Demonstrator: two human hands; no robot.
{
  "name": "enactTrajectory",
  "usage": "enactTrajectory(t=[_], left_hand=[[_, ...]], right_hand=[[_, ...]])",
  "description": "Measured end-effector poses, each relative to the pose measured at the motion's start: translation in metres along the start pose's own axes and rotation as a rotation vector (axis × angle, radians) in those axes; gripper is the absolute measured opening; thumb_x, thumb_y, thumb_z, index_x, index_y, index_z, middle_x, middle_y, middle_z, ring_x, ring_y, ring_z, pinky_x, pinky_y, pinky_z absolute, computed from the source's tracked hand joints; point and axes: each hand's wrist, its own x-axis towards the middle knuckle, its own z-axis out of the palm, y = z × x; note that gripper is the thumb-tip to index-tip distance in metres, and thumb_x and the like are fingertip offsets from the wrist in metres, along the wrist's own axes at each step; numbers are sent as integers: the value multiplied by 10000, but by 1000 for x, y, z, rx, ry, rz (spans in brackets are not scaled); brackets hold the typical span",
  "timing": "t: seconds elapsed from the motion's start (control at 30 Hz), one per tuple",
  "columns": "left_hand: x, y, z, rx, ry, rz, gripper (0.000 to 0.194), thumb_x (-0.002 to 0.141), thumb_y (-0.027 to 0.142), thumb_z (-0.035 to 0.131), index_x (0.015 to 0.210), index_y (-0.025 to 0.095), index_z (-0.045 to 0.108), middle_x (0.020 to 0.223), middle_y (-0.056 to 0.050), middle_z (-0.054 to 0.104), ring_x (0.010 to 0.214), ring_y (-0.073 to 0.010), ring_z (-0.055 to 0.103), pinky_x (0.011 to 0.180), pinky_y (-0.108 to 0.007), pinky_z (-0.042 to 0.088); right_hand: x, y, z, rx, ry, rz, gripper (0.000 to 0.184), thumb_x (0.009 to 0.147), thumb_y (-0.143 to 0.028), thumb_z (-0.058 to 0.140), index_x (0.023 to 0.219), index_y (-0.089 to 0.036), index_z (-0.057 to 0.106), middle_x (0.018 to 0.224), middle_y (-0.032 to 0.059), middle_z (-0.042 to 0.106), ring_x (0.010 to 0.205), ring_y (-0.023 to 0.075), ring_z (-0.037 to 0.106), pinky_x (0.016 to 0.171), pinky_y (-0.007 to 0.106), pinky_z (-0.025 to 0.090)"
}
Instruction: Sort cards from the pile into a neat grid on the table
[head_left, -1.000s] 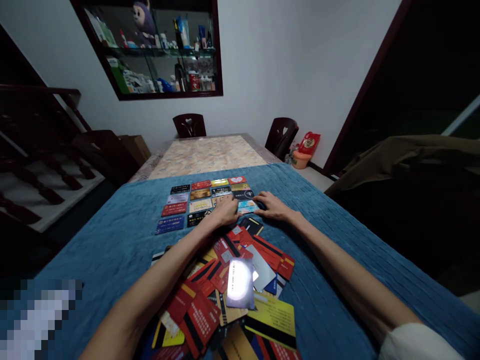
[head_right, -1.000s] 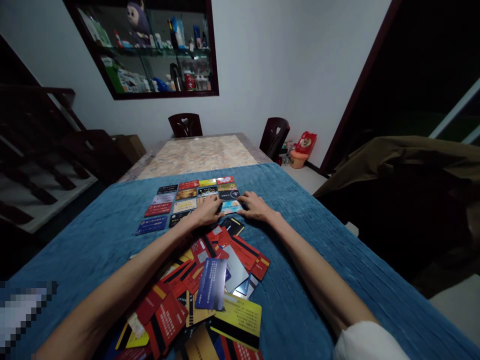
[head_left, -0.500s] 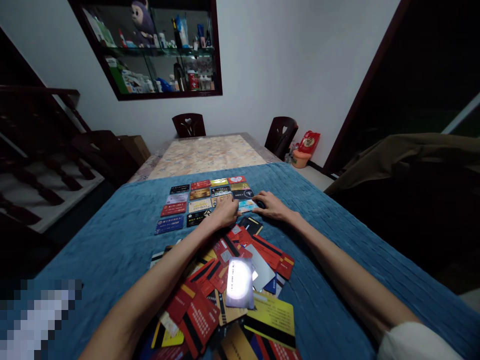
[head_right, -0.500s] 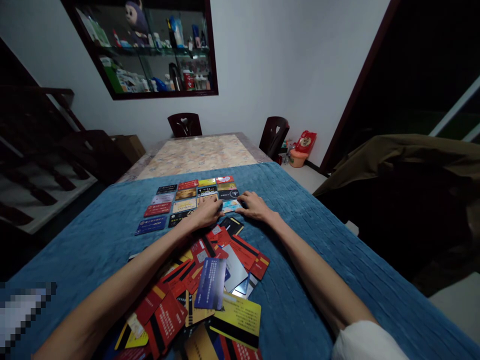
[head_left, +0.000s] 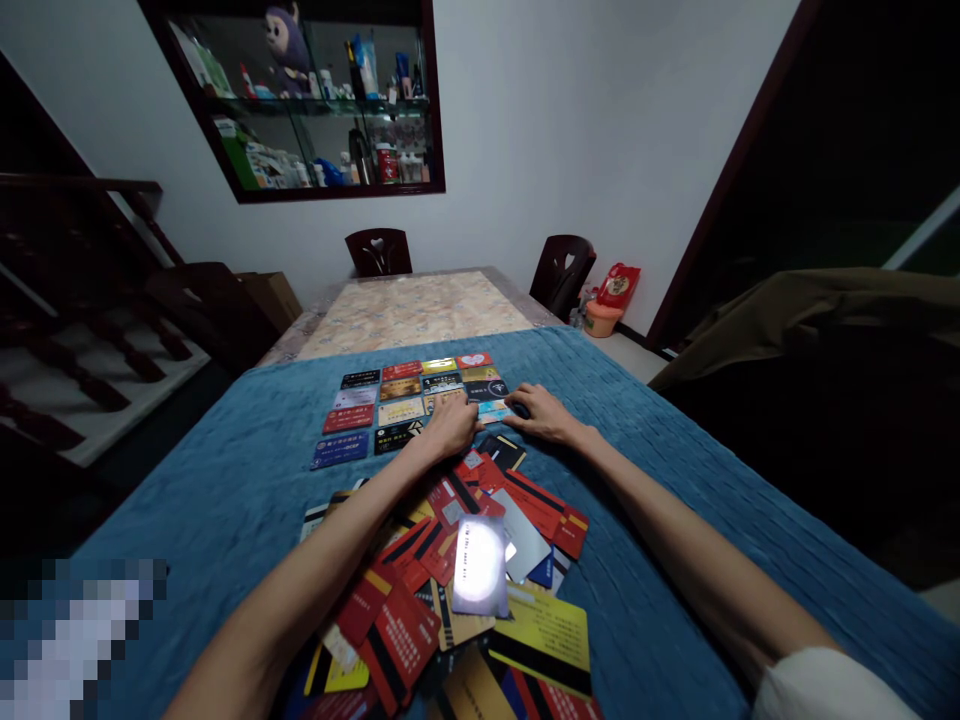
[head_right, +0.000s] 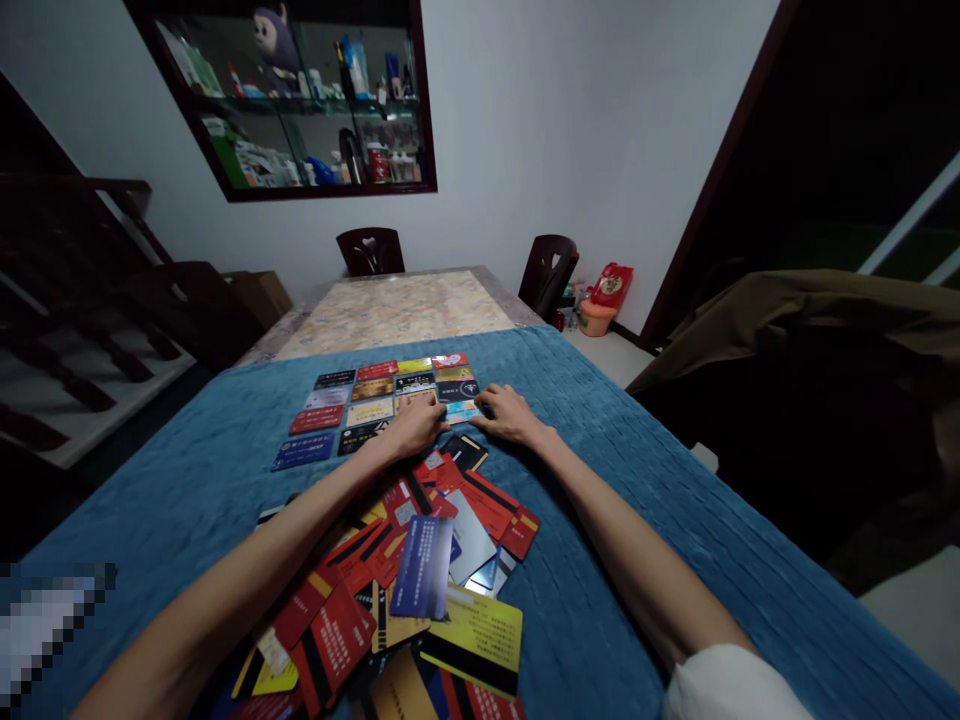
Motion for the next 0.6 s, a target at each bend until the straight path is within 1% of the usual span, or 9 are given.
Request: enactTrajectory(t=[0.2,0.43,0.5,0.6], left_hand=[[2,0,1,15,-5,-2,302,938,348,534,1062,130,703,1151,-192,625,1132,-335,557,962,-456,389],[4,0,5,16,9,-4,304,942,354,522,1053,138,704,1144,-186,627,1131,-340,565,944,-455,392],[4,-1,4,-8,4,-5,293,931,352,535,1036,135,701,1136,-185,633,1126,-341,569,940,-456,389],[2,-7,-2,-56,-6,0,247,923,305,526,1041,157,685,1126,-157,651,1124,-318,575,936,-441,385]], right_hand=[[0,0,2,-4,21,10,315,883,-438,608,1050,-181,678,1096,95,638,952,218,558,878,333,417],[-1,0,3,-4,32,10,308,881,-432,615,1044,-179,680,1077,96,638,944,217,558,867,323,413],[-1,1,3,-1,27,19,309,876,-430,623,1045,-178,682,1083,94,638,966,220,558,871,320,410],[1,2,3,9,11,27,322,870,-436,629,1050,-175,682,1088,92,637,990,221,558,877,314,407]])
